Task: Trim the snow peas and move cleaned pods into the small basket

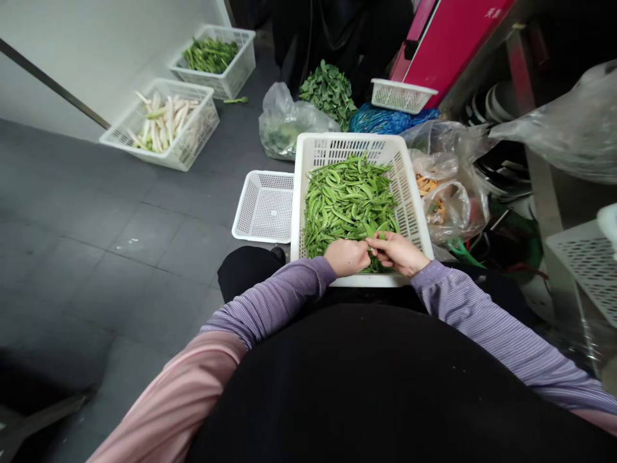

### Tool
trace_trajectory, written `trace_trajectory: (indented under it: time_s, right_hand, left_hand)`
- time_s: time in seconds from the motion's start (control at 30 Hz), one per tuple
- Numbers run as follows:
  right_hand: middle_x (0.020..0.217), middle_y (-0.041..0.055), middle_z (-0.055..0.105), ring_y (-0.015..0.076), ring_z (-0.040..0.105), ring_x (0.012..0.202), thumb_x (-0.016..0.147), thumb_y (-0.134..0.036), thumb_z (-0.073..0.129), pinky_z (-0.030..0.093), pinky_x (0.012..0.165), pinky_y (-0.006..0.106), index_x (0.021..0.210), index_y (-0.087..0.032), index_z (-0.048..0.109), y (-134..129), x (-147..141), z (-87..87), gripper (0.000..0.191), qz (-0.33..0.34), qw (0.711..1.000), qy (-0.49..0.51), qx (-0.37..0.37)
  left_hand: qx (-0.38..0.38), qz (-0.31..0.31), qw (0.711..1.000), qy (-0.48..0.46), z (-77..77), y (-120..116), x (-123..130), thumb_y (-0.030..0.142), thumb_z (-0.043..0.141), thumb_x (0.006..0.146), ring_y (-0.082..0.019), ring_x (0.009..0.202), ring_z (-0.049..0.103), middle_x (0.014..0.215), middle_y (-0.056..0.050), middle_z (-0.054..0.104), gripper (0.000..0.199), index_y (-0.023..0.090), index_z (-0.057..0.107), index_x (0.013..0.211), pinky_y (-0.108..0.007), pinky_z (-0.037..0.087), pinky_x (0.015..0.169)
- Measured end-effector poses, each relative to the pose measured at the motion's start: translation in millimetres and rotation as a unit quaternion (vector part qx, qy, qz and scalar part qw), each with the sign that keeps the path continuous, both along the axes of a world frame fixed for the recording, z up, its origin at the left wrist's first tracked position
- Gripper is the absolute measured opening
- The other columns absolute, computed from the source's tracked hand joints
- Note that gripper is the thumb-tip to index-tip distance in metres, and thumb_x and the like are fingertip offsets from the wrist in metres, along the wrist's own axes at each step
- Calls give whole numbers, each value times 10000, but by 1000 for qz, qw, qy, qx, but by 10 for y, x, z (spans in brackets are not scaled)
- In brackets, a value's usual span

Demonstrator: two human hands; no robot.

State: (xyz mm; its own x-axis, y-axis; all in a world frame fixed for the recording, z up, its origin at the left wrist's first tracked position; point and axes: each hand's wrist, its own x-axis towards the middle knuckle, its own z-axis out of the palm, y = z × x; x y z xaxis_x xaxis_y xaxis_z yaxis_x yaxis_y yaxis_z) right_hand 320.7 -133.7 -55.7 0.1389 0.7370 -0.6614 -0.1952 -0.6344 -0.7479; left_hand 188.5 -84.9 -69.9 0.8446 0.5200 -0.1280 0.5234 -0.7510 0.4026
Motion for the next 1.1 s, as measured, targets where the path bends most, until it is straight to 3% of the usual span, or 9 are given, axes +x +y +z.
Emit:
trace_trajectory:
  time_s: [0.2,0.3,0.43,0.53,0.6,0.7,0.8,0.93,1.1]
  right_hand:
    - [417,-82,402,9,234,320,562,-348,724,110,307,140,604,-174,422,-117,30,58,350,115,993,12,-13]
    - [466,-84,435,15,260,341,542,-313,716,142,319,145,703,-173,482,-157,-5,33,317,79,996,-5,28]
    - [427,-120,295,31,193,347,597,-289,640,138,340,165,859,-177,530,-173,-26,-4,305,2,996,35,76]
    - [448,-90,360,50,222,357,675,-372,565,169,347,191,836,-177,540,-144,-74,-33,254,-41,994,-45,91]
    - [496,-52,455,64,311,397,687,-385,567,230,377,203,757,-174,549,-108,-109,-50,223,2,986,-142,86]
    - [522,-26,505,80,408,482,649,-327,624,296,449,208,634,-162,541,-68,-102,-39,184,142,963,-224,56]
    - [473,-58,423,56,317,409,671,-385,608,236,407,209,660,-155,539,-100,-9,26,241,201,962,-182,26]
    - [494,-87,361,34,220,357,659,-494,603,151,351,206,810,-145,532,-232,111,124,387,152,987,-54,12]
    - [500,-90,372,24,205,347,599,-485,665,110,336,196,867,-143,508,-334,99,111,462,146,989,6,-16]
  left_hand:
    - [-55,63,996,-43,42,143,-99,221,439,770,-147,615,567,643,-48,641,241,148,640,659,-235,397,590]
    - [-94,28,992,-80,64,101,-112,240,448,771,-130,581,548,619,-29,635,243,154,649,666,-224,384,574]
    - [-59,63,995,-47,46,-19,-93,246,442,773,-162,615,581,661,-61,651,244,148,652,694,-252,415,608]
    - [-38,59,997,-36,9,-99,-79,236,417,779,-189,637,601,706,-91,660,257,138,651,735,-280,440,613]
    - [-36,-5,998,-46,-5,-146,-74,245,426,765,-199,648,608,715,-98,663,253,138,652,732,-288,450,608]
    - [-31,-84,995,-44,16,-153,-80,258,451,734,-201,673,615,726,-86,670,235,153,661,723,-285,458,614]
    - [-16,2,1000,-12,60,-8,-116,278,415,765,-198,724,621,768,-76,676,281,165,672,783,-284,466,653]
    - [-22,171,983,63,73,279,-210,294,373,803,-204,789,622,808,-83,671,325,164,669,836,-285,472,700]
    - [-13,141,985,99,53,225,-258,222,414,790,-204,862,615,999,-101,629,311,140,598,1028,-282,472,730]
